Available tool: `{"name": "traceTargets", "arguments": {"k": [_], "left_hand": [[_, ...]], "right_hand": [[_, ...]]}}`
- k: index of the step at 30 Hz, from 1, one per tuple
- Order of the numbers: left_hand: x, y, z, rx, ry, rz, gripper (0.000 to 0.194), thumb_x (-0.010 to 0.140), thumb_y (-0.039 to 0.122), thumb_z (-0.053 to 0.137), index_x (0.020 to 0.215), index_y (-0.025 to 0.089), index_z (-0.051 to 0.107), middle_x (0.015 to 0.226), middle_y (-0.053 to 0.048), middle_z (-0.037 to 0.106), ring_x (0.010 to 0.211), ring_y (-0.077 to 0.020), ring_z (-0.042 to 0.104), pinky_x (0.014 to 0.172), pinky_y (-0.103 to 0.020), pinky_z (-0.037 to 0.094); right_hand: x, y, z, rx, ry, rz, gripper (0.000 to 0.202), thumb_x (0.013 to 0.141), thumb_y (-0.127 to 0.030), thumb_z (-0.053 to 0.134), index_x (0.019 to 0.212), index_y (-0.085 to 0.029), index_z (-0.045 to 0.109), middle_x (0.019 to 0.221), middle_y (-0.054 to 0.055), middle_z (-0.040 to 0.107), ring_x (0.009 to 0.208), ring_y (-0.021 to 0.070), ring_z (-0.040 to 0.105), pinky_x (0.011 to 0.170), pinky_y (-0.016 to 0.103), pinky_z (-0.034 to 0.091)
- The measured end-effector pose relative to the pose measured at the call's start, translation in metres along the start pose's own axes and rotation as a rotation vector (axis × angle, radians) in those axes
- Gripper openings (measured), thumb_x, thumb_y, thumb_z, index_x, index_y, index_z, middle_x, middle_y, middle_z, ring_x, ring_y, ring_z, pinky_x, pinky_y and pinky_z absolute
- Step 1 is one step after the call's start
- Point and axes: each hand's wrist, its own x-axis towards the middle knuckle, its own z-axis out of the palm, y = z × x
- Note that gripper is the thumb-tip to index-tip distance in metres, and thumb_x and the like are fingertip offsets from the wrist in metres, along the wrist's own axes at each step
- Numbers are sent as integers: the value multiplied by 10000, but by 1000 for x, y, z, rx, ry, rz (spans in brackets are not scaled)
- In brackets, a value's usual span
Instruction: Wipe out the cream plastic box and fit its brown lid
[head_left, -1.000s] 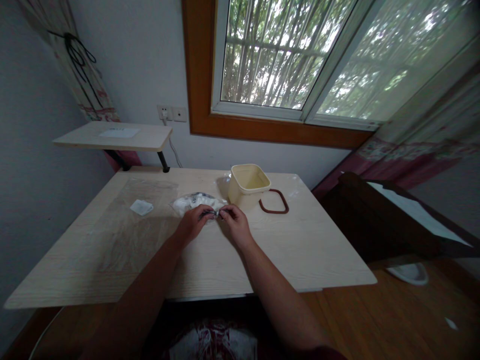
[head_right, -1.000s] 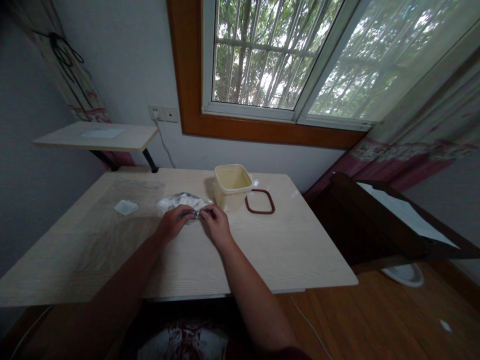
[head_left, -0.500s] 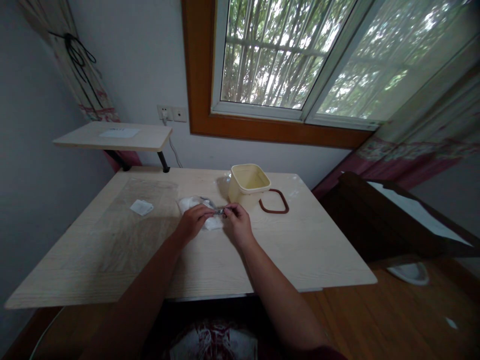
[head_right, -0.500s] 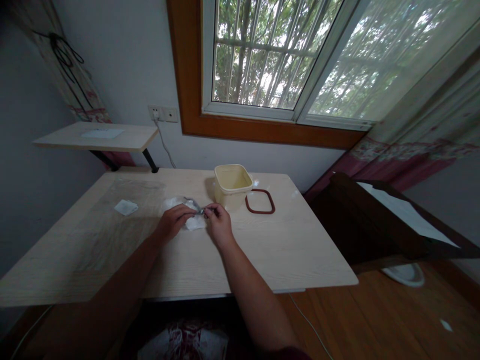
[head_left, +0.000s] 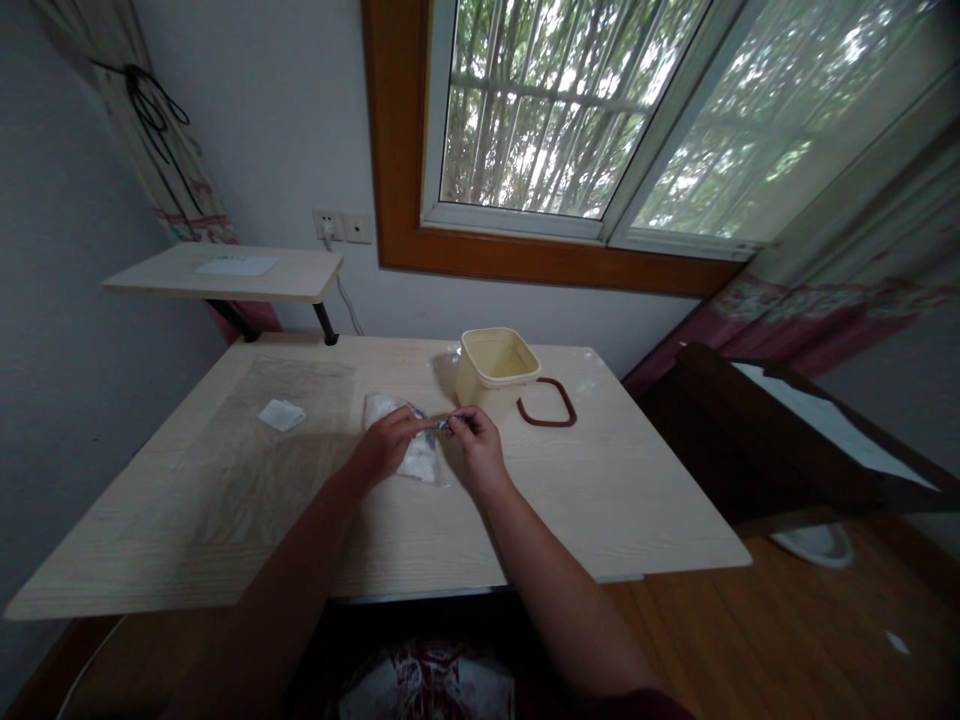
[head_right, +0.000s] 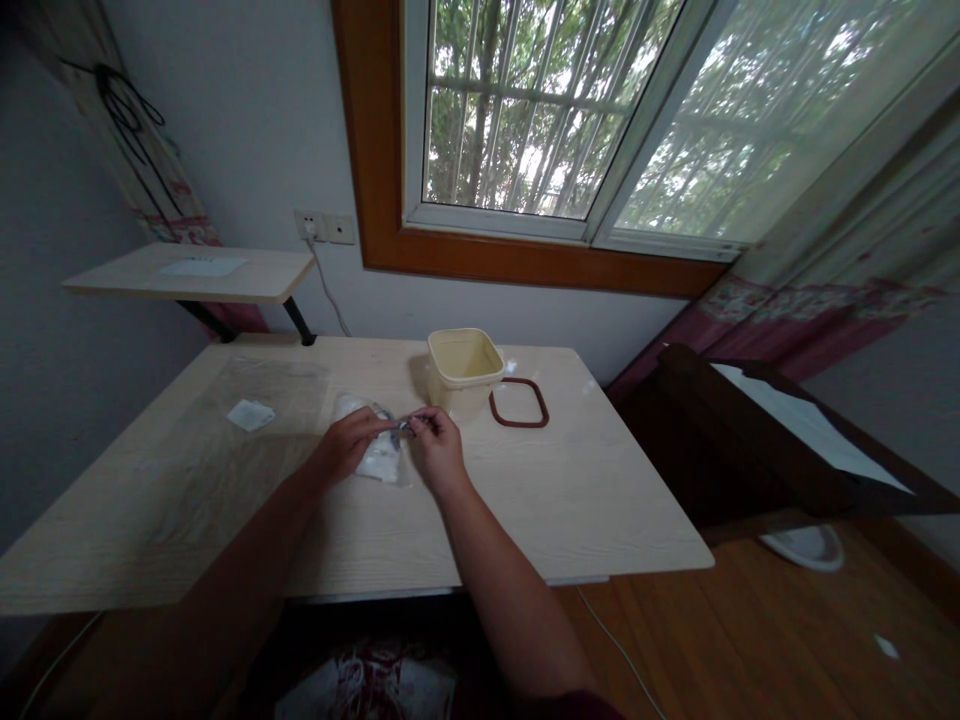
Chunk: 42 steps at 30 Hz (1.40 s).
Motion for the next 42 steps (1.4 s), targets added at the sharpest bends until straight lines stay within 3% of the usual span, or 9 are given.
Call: {"name": "traceTargets", "arguments": {"k": [7, 20, 25, 29, 37, 42], "left_hand": [[-2, 1, 3, 19, 18, -110, 230, 993, 228, 420, 1078, 181, 629, 937, -69, 641, 886, -178, 618, 796, -299, 500], [-1, -4, 4, 64, 37, -62, 233, 996, 236, 418, 1022, 179, 643, 896, -68, 646, 861, -181, 624, 778, -306, 514], [-2, 2, 4, 15, 80, -123, 214, 989, 270, 474, 1101, 191, 639, 956, -67, 651, 919, -176, 626, 830, -309, 516], [-2, 4, 6, 36, 113, -81, 260, 937, 303, 589, 1177, 207, 620, 1018, -72, 665, 974, -190, 631, 880, -330, 519], [-2, 3, 11, 40, 81, -39, 230, 931, 299, 602, 1140, 217, 652, 985, -67, 702, 930, -185, 658, 844, -322, 536], [-1, 0, 10, 130, 95, -25, 198, 952, 331, 565, 1013, 198, 698, 868, -61, 710, 833, -188, 660, 760, -313, 533]], "right_hand": [[-1, -2, 0, -26, 5, -19, 169, 756, -348, 723, 830, -214, 653, 725, -17, 644, 696, 155, 580, 704, 298, 464], [-2, -4, -3, -99, 11, -65, 135, 783, -340, 700, 823, -215, 666, 734, -11, 653, 705, 158, 588, 697, 295, 466], [-4, -3, 0, -88, -13, -65, 159, 805, -357, 704, 863, -210, 682, 745, -6, 661, 710, 156, 595, 706, 289, 473], [-7, -5, 3, -35, -3, -51, 173, 802, -361, 719, 871, -207, 682, 748, -7, 662, 706, 152, 596, 712, 288, 481], [-9, -2, 6, 14, -68, -15, 186, 824, -379, 714, 863, -201, 672, 666, -24, 632, 630, 132, 560, 632, 264, 454], [-9, 1, 6, 61, -23, -23, 204, 822, -375, 729, 865, -185, 668, 648, -30, 613, 610, 114, 542, 607, 246, 429]]}}
